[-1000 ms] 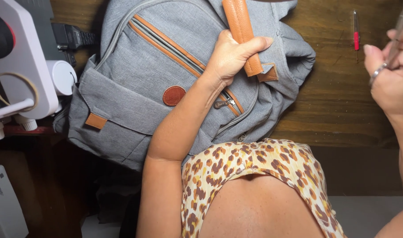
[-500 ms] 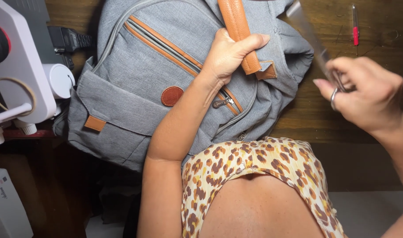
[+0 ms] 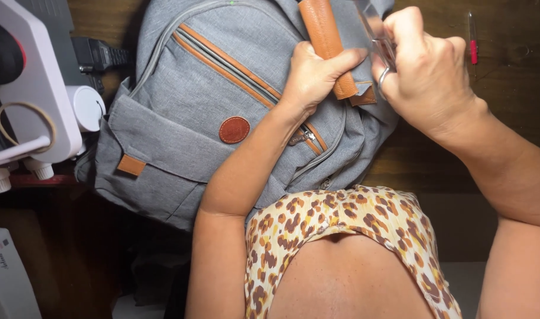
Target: Removing a faux-leather handle from a grey backpack using scissors and a seam ripper.
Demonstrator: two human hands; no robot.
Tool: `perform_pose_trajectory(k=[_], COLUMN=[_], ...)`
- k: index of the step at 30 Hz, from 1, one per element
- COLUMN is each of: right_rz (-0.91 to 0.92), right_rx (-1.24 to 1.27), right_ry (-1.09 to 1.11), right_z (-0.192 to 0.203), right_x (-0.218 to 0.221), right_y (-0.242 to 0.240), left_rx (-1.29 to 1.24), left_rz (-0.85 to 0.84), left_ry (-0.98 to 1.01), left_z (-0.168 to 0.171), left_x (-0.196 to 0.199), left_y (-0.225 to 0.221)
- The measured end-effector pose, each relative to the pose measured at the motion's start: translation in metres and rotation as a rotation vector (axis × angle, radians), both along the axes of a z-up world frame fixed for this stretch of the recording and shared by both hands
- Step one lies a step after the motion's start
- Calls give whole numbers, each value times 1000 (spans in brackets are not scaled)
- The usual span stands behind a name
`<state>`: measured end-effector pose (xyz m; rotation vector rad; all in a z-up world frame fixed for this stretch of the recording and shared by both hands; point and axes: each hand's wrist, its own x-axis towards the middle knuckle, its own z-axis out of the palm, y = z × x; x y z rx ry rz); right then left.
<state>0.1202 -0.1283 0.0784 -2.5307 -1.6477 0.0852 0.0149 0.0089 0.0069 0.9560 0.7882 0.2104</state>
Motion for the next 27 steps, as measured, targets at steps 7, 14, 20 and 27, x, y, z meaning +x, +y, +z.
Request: perform_pose_trajectory(k=[7, 14, 20, 27], right_rz=[124, 106, 22, -142], right_rx=[-122, -143, -147, -274], right_ry=[-329, -267, 253, 642], right_z=[2, -13, -1, -1], right_x=[5, 46, 61, 74], right_y=[15, 4, 20, 40], left_rx=[66, 342, 997, 1705], left_rz=[-5, -124, -279, -6], left_ry=[-10, 104, 488, 299], left_z=[-9, -4, 6, -1], left_x=[2, -1, -5, -14], left_y=[-2, 8, 13, 20])
